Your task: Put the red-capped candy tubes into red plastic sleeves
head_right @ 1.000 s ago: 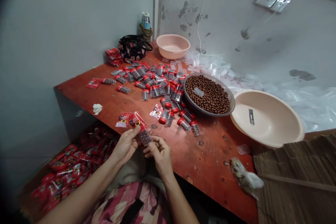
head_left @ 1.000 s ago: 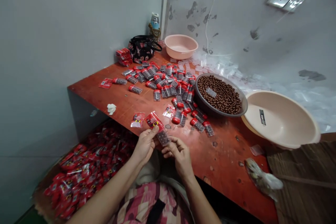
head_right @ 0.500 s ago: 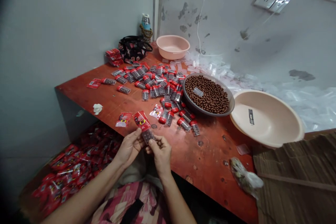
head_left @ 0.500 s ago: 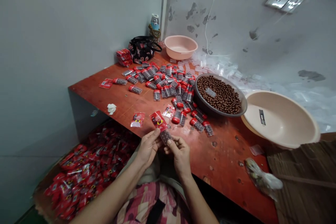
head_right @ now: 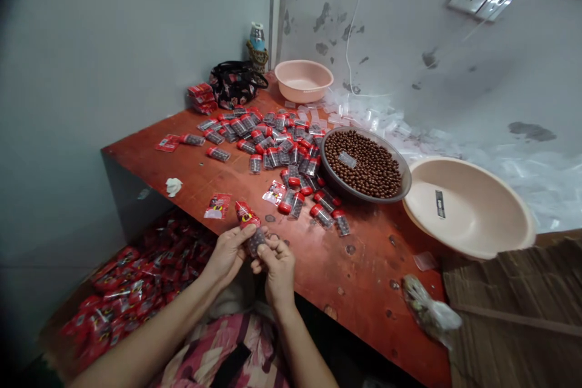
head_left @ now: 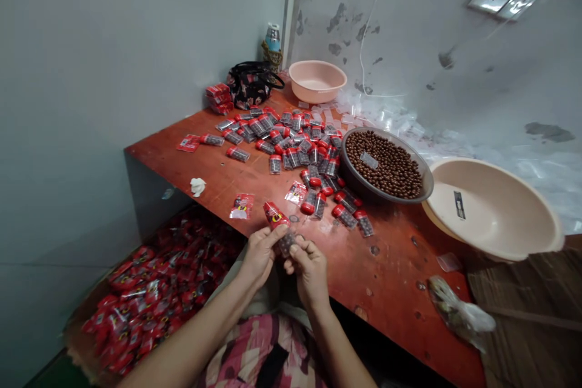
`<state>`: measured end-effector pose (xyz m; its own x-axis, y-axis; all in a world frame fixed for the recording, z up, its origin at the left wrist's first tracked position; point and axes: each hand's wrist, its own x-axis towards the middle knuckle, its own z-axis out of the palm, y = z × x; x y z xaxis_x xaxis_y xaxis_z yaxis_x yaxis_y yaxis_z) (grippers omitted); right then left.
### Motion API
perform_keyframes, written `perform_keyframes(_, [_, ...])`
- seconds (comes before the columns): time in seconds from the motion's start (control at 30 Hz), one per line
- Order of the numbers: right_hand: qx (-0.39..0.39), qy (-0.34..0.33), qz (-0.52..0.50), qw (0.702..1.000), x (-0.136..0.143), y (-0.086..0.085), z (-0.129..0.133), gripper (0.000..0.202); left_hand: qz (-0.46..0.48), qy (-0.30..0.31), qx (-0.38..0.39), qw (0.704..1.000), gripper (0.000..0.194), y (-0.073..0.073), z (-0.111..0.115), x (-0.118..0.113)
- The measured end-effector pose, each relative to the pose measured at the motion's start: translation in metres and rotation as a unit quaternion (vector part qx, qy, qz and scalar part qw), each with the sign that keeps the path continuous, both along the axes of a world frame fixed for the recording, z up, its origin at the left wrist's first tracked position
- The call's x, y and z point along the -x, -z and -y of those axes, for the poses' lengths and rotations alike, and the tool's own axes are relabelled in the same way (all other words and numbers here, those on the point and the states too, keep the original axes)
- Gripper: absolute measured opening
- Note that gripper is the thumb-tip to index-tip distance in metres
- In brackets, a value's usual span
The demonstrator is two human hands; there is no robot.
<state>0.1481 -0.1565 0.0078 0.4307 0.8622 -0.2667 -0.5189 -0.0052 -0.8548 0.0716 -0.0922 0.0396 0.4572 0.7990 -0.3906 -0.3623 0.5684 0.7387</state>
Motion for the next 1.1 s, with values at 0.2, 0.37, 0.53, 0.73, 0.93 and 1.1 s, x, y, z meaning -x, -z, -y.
perform_keyframes(0.2, [-0.007,-0.019,0.190,0.982,0.000,-0.010,0.006,0.011,-0.004,-0.014,0.038,0.999,0.018,-0.005,-0.011,0.005])
perform_keyframes(0.37, [-0.008,-0.018,0.125,0.992,0.003,-0.005,0.003,0.012,0.015,-0.007,0.019,1.000,0.019,-0.001,-0.003,0.004])
perform_keyframes(0.53, [-0.024,0.004,-0.023,0.999,0.003,-0.001,-0.003,0.012,0.004,0.026,-0.009,1.000,0.024,-0.001,0.011,-0.001])
perform_keyframes(0.73, [0.001,0.004,0.158,0.987,-0.002,-0.007,0.004,0.012,0.058,-0.011,0.022,0.998,0.028,-0.002,0.003,-0.001])
perform_keyframes(0.93, [-0.014,0.006,0.179,0.984,0.004,-0.007,0.005,0.010,0.042,-0.006,0.039,0.998,0.024,0.006,0.006,-0.003])
perform_keyframes(1.1, [-0.012,0.015,0.027,0.999,0.006,-0.002,-0.002,0.014,-0.002,-0.006,-0.005,1.000,0.026,0.006,0.015,-0.004])
